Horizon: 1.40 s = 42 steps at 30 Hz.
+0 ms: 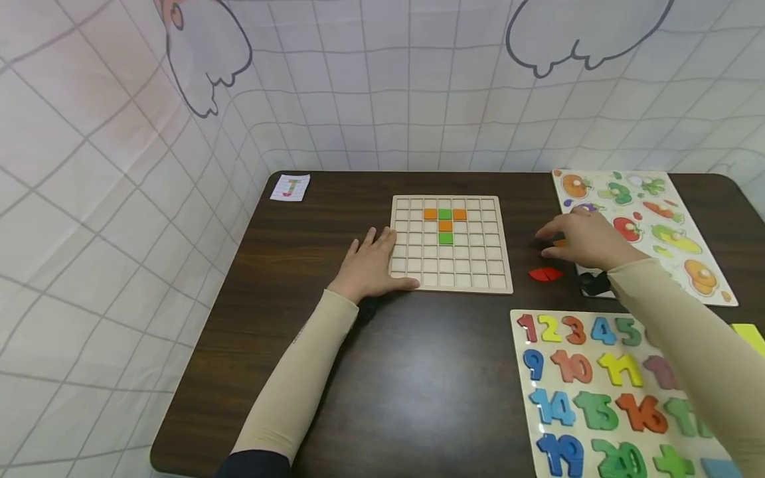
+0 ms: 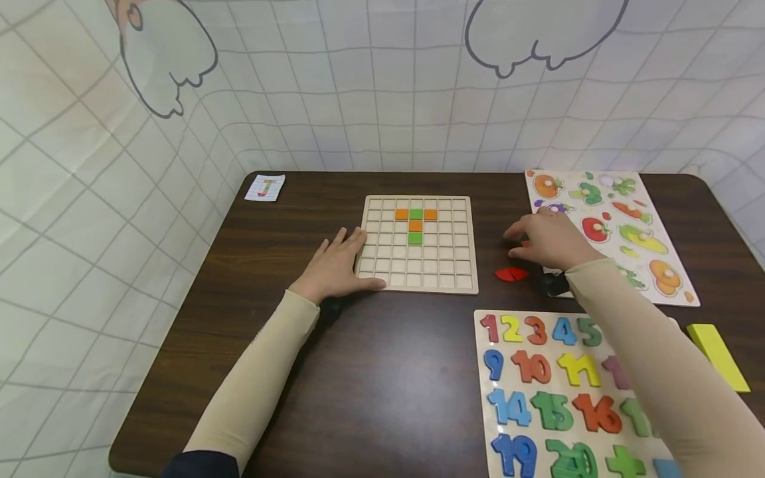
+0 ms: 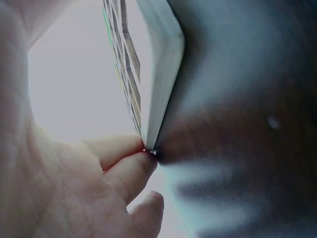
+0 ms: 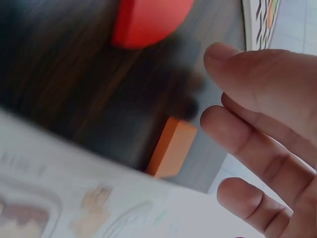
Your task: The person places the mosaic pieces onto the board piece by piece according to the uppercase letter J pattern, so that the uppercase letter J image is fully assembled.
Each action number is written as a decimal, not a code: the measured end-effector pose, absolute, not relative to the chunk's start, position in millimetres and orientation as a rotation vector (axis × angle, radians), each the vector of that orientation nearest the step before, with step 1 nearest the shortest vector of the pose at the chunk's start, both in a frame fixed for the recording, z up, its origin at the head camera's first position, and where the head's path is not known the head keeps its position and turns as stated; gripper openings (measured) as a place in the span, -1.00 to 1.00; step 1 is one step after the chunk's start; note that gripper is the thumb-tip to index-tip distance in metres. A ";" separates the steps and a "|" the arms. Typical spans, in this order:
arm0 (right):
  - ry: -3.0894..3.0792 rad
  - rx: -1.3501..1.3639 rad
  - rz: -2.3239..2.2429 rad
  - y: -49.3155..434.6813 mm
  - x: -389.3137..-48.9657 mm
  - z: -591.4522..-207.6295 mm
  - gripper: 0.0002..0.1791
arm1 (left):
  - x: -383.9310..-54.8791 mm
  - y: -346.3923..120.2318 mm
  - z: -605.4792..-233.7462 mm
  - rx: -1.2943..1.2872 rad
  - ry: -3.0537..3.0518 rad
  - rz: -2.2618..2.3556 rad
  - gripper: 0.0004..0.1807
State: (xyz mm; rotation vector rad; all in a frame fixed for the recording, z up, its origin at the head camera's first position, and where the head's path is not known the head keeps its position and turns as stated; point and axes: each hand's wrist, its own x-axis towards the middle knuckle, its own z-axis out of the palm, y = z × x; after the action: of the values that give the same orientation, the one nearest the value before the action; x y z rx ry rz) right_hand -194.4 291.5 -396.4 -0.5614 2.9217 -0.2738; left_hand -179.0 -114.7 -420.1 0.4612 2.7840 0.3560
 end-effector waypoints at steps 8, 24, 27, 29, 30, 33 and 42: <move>2.904 -0.505 -0.234 304.3 -195.5 -396.5 -0.58 | -180.4 -115.0 -423.3 0.460 2.796 0.343 0.34; 2.926 -0.440 -0.187 306.6 -194.5 -398.9 -0.67 | -179.2 -112.8 -420.6 0.452 2.781 0.357 0.33; 2.941 -0.465 -0.194 304.1 -195.5 -399.2 -0.69 | -179.7 -112.8 -420.3 0.451 2.781 0.354 0.33; 2.947 -0.485 -0.211 300.7 -196.4 -399.8 -0.70 | -179.9 -113.0 -420.1 0.451 2.779 0.353 0.33; 2.949 -0.496 -0.221 298.3 -196.9 -400.2 -0.70 | -179.9 -113.1 -420.1 0.452 2.778 0.354 0.33; 2.950 -0.520 -0.248 288.5 -198.3 -400.8 -0.71 | -179.8 -113.4 -419.9 0.453 2.773 0.359 0.33; 2.988 -0.624 -0.323 240.7 -204.4 -398.0 -0.71 | -179.3 -113.7 -419.4 0.454 2.777 0.355 0.33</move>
State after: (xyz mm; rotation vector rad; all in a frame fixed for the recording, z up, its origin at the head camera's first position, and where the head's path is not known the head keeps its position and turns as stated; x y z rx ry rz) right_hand -204.4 240.7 -398.0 -0.6237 2.9875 -0.3231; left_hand -179.3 -113.7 -419.4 0.4536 2.7772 0.3545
